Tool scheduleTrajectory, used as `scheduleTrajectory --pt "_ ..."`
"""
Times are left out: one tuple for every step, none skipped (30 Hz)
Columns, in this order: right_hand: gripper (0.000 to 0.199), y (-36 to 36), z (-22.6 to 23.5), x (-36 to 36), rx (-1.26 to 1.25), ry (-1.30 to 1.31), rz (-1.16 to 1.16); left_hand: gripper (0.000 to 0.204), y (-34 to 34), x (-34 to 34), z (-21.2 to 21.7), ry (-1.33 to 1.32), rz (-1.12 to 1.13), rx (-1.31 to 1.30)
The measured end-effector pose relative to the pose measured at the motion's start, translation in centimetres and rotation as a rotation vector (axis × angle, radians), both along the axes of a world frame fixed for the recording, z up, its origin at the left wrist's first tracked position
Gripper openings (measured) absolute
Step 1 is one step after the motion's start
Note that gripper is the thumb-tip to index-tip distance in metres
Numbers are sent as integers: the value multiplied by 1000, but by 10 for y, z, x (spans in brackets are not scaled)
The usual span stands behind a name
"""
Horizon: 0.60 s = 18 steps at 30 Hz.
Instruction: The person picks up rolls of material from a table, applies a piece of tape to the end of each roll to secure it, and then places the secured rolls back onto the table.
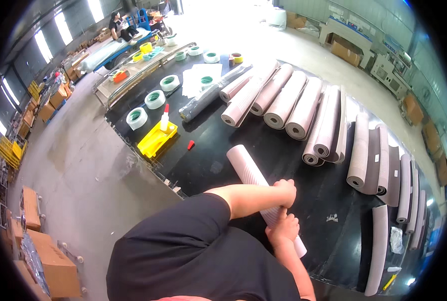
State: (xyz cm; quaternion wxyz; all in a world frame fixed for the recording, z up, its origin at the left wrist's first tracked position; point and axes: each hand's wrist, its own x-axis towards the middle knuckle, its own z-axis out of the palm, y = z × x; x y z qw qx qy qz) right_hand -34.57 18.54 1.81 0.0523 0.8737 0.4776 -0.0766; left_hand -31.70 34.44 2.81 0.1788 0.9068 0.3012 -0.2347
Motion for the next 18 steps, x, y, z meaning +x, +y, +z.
scheduleTrajectory --pt "95 0 12 -7 -8 4 -27 60 -5 1 7 -3 -41 6" --pt "95 -1 13 -6 -13 6 -36 58 -8 -2 20 -5 -79 14" --pt "92 -2 13 -5 -6 4 -35 56 -5 0 26 -63 -50 9" --pt "89 -2 16 -5 1 0 -32 54 0 1 36 -122 -19 4" --pt "85 1 21 -4 -24 26 -73 47 4 -1 57 -201 10 4" --pt "85 7 28 -1 -18 34 -66 50 9 -10 76 -209 -2 11" --pt "87 11 36 5 -47 120 -78 50 11 -24 87 -226 -72 25" --pt "89 13 39 13 -75 207 -92 50 13 -40 91 -241 -145 38" --pt "89 12 37 26 -55 292 -86 53 10 -62 83 -202 -202 56" --pt "100 17 40 39 -72 428 -114 57 3 -88 74 -174 -257 78" --pt "102 15 31 53 -10 426 -42 62 -8 -119 53 -246 -219 114" --pt "103 13 20 66 52 422 25 68 -19 -142 32 -319 -185 149" --pt "101 9 16 77 193 488 28 72 -25 -152 24 -311 -192 151" --pt "101 8 16 84 198 485 32 77 -27 -160 17 -298 -189 157" --pt "97 7 16 90 254 455 109 77 -25 -156 4 -357 -200 205" --pt "93 5 13 90 307 429 184 77 -25 -150 -1 -355 -199 208" --pt "83 4 9 83 312 296 207 77 -24 -141 -2 -393 -162 188" --pt "88 2 3 72 241 120 214 77 -22 -131 -2 -433 -127 168"
